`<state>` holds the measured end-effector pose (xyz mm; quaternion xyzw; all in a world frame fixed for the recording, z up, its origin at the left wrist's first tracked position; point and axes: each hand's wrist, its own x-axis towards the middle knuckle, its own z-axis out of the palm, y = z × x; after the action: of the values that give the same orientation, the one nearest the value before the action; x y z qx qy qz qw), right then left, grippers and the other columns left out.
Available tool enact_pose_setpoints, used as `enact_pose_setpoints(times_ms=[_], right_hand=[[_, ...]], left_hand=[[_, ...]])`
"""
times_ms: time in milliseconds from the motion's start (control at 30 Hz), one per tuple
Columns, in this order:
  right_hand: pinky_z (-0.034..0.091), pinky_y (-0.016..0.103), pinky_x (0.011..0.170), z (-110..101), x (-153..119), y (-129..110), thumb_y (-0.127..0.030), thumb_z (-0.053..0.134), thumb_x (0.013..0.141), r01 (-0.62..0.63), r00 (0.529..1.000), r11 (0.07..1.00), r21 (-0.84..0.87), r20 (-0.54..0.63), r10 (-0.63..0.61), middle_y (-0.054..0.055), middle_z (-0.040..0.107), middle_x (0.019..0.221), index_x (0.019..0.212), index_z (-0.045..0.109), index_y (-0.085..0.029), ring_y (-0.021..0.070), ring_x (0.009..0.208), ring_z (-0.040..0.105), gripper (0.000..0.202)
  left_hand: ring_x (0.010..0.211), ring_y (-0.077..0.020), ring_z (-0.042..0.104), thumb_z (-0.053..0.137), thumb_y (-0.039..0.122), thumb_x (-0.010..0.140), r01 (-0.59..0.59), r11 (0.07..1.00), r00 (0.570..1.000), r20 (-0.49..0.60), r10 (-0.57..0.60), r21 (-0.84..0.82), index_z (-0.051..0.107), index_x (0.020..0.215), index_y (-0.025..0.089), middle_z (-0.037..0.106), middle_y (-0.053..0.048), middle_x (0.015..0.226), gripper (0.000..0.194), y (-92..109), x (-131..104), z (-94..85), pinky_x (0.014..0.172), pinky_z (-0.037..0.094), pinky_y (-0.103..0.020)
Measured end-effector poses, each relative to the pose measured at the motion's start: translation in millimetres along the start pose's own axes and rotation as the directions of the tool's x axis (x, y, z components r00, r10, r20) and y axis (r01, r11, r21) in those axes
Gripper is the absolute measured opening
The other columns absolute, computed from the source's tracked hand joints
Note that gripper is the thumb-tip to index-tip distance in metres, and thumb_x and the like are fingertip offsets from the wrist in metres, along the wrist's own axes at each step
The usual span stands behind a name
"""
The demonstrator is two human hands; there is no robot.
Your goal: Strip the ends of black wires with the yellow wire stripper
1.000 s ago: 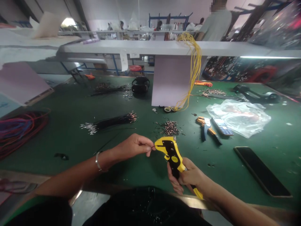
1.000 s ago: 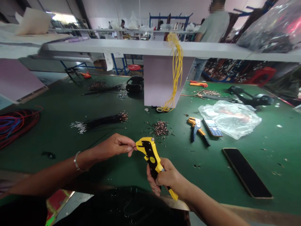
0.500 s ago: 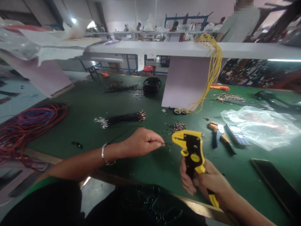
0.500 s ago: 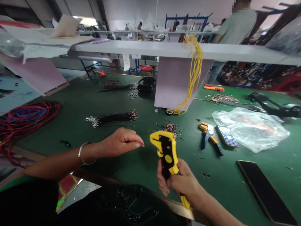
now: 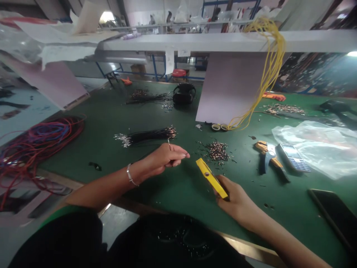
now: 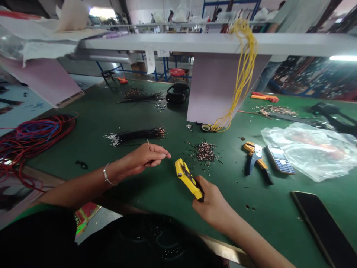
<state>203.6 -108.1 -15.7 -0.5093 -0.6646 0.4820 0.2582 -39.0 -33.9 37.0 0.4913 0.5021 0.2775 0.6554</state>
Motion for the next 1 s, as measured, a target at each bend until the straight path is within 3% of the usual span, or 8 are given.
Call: enact_pose_setpoints(times_ms=[133,333,533,767,900,1000], right_hand=[[0.039,0.034,0.07,3.2,1.2,1.7,-0.015,0.056,0.066,0.123,0.99,0.865,-0.486,-0.003,-0.143,0.01,0.062,0.092,0.103,0.057,-0.014,0.0223,0.077,0.055,0.037],[0.041,0.039,0.078,16.5,5.1,10.2,-0.02,0.059,0.072,0.21,0.973,0.65,-0.731,0.091,-0.212,0.01,0.063,0.089,0.104,0.059,-0.013,0.0256,0.082,0.056,0.033],[0.042,0.039,0.076,16.6,6.0,15.0,-0.024,0.061,0.075,0.242,0.967,0.61,-0.754,0.138,-0.213,0.01,0.063,0.089,0.098,0.061,-0.015,0.0257,0.082,0.055,0.025],[0.048,0.04,0.076,3.6,2.9,6.6,-0.027,0.061,0.079,0.257,0.966,0.691,-0.676,0.16,-0.203,0.011,0.065,0.094,0.105,0.062,-0.014,0.0262,0.088,0.06,0.029],[0.053,0.041,0.077,-5.4,2.5,9.6,-0.028,0.055,0.087,0.302,0.947,0.713,-0.633,0.111,-0.302,0.013,0.067,0.101,0.104,0.062,-0.014,0.0262,0.092,0.064,0.024],[0.055,0.04,0.079,-8.9,4.0,10.5,-0.025,0.05,0.091,0.357,0.903,0.727,-0.586,0.016,-0.43,0.013,0.068,0.104,0.111,0.061,-0.014,0.0239,0.092,0.066,0.025]], left_hand=[[0.038,-0.0038,0.029,0.064,0.019,0.073,0.001,0.999,1.0,-0.004,-0.001,-0.037,0.072,0.08,0.011,0.045,0.003,0.042,0.014,-8.6,8.6,-5.4,0.043,0.01,-0.025],[0.037,-0.0027,0.029,0.068,0.021,0.071,-0.027,0.999,0.999,-0.029,0.026,-0.041,0.07,0.073,0.011,0.044,0.005,0.039,0.011,-19.0,22.3,-6.4,0.043,0.015,-0.023],[0.036,-0.0028,0.031,0.07,0.02,0.066,0.013,1.0,0.996,-0.089,-0.013,0.007,0.066,0.065,0.012,0.042,0.006,0.036,0.009,-21.6,25.2,2.2,0.042,0.016,-0.021],[0.037,-0.0038,0.036,0.058,0.013,0.066,0.031,0.99,1.0,-0.001,-0.031,0.14,0.067,0.068,0.012,0.052,0.004,0.041,0.01,-22.1,16.4,18.0,0.043,0.021,-0.022],[0.036,-0.0042,0.036,0.059,0.016,0.066,0.059,0.986,0.998,0.028,-0.064,0.157,0.067,0.068,0.012,0.051,0.004,0.04,0.009,-22.6,15.1,23.2,0.042,0.019,-0.022],[0.036,-0.0041,0.034,0.061,0.019,0.067,0.081,0.982,0.995,0.048,-0.09,0.173,0.067,0.068,0.012,0.05,0.004,0.039,0.009,-22.2,14.0,26.2,0.042,0.018,-0.022]])
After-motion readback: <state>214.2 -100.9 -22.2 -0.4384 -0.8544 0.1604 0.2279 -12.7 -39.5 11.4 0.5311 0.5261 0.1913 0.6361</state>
